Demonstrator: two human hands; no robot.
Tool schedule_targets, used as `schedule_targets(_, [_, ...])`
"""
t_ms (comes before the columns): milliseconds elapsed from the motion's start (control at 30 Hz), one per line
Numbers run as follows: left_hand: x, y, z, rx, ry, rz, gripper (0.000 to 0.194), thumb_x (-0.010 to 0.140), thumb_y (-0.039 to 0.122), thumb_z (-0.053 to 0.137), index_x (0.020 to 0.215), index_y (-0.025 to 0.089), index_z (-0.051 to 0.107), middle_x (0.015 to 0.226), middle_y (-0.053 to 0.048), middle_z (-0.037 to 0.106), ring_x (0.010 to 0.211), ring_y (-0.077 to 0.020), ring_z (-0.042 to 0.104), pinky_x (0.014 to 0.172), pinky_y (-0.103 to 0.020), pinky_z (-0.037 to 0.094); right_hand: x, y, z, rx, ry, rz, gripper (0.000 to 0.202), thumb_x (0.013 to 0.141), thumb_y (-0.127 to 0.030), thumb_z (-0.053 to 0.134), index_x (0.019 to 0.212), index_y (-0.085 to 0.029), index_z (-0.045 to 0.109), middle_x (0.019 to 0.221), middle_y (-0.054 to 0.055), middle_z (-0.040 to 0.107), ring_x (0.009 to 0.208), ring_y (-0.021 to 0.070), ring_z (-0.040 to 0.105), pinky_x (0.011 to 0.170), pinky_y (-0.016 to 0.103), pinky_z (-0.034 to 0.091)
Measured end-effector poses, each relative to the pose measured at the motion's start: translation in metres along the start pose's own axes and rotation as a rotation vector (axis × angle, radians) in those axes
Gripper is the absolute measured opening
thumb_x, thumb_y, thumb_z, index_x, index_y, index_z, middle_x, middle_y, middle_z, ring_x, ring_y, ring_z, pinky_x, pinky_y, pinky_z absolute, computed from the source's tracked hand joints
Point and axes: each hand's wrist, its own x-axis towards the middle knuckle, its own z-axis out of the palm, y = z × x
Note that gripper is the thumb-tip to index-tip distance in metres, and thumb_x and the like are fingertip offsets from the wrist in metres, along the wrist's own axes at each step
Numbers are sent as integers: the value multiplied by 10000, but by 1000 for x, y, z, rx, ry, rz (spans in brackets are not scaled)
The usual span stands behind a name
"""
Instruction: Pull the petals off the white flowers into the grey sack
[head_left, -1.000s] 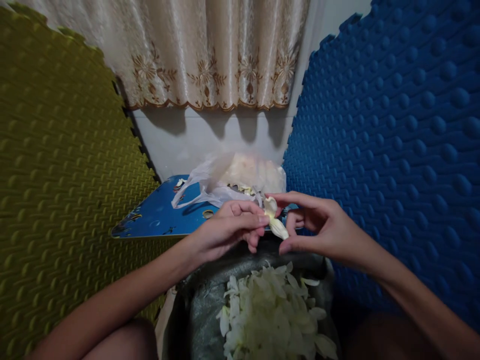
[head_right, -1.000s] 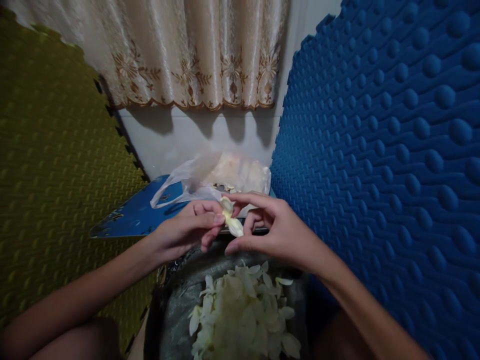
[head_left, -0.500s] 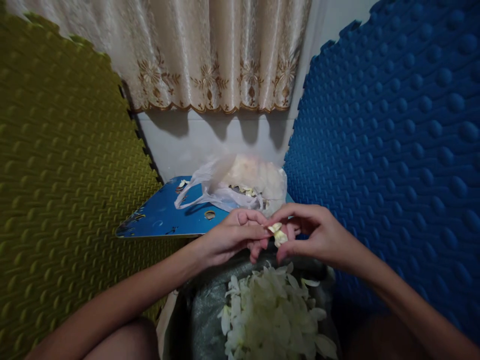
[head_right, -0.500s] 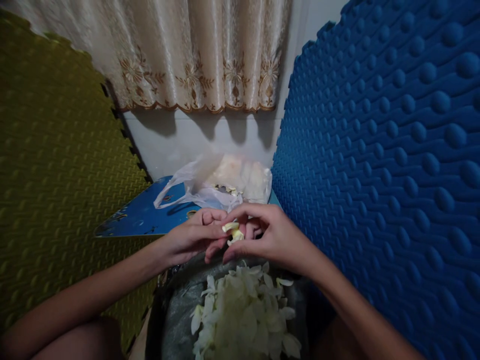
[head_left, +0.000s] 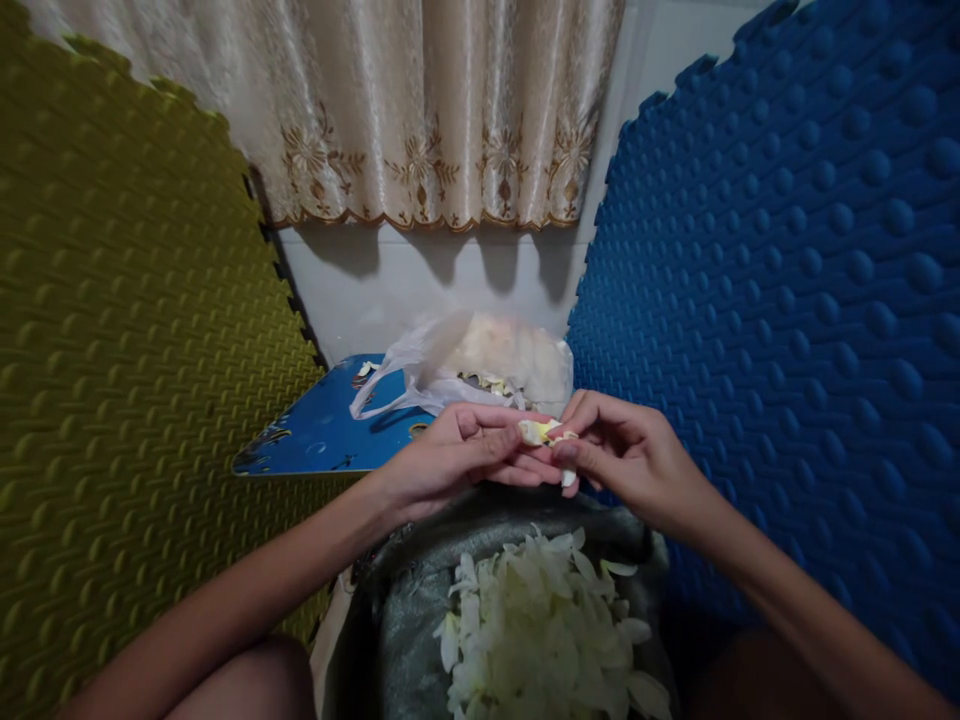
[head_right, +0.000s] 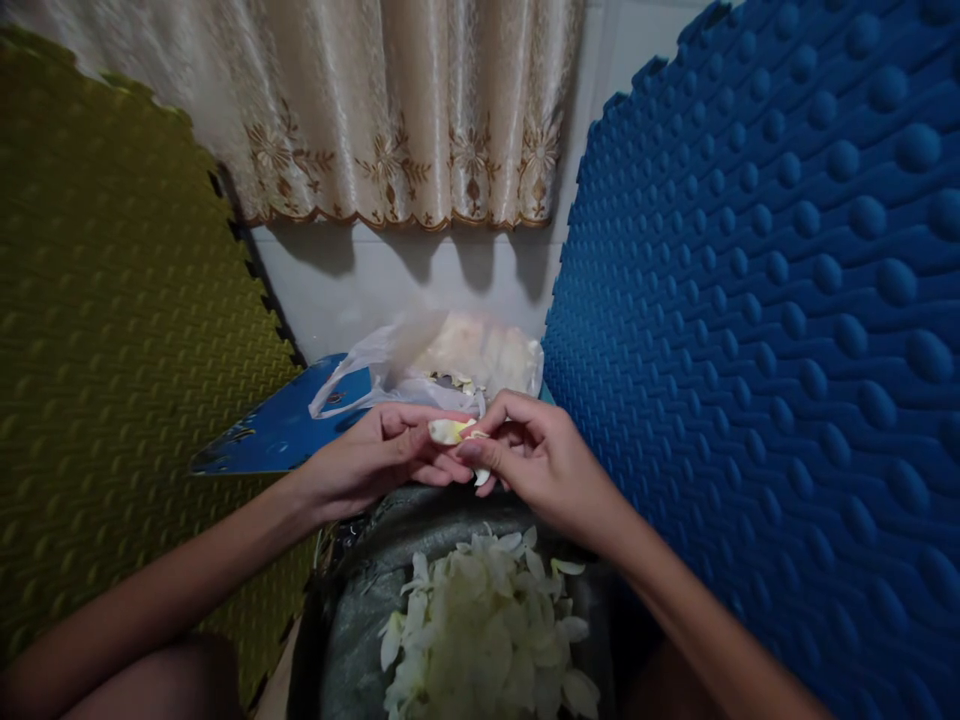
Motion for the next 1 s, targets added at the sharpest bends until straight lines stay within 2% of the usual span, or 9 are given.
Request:
schedule_targets(100, [1,-3,0,12,32,-31,378,697,312,743,1004,99,681,839,-99,735,777,-158,700,694,-166,549,-1,-1,1,-46,-18,-9,119,745,-242,693,732,-176,594,712,-4,591,551,124,602,503,239,474])
schedule_targets(333, [0,-5,5,145,161,27,233,725,155,719,954,124,688,698,-47,729,626,-123,695,583,-154,551,-2,4,1,-233,-18,-14,123,792,-269,630,750,-184,551,701,-4,545,534,124,542,450,233,420])
schedule_targets(467, [1,-5,10,180,183,22,231,745,180,698,965,112,680,696,-52,726,623,-130,693,579,-172,554,-2,4,4,-476,9,-128,133,803,-224,603,703,-175,530,645,-10,512,536,115,467,482,232,359])
schedule_targets(633, [2,-7,13,167,256,-2,227,666,176,757,858,90,673,662,-58,721,578,-143,686,554,-194,553,-4,3,2,-641,-44,-233,147,816,-149,550,677,-165,506,626,-10,515,558,111,458,506,223,322])
schedule_targets(767, [2,-11,10,97,227,-46,263,610,146,789,829,77,659,650,-63,714,560,-153,684,528,-198,552,-5,1,2,-676,-132,-246,185,841,-142,518,661,-172,493,619,-18,530,582,110,493,541,217,341])
schedule_targets(867, [3,-12,2,45,177,-58,280,605,155,792,836,73,656,644,-64,707,555,-155,683,522,-195,549,-5,-4,4,-640,-125,-185,173,830,-191,561,664,-179,513,613,-18,535,561,114,492,524,221,350])
schedule_targets(967, [5,-11,-4,38,127,-78,320,601,143,791,879,78,648,683,-73,708,609,-178,695,558,-218,556,-5,-9,1,-580,-77,-86,70,814,-247,601,838,-189,571,644,-16,555,554,122,492,513,227,375])
schedule_targets(1000, [6,-10,-5,51,130,-88,333,599,128,789,896,83,644,697,-76,710,632,-187,699,575,-230,558,-5,-10,-1,-557,-67,-53,127,823,-270,592,924,-196,571,669,-12,569,569,129,508,519,230,388])
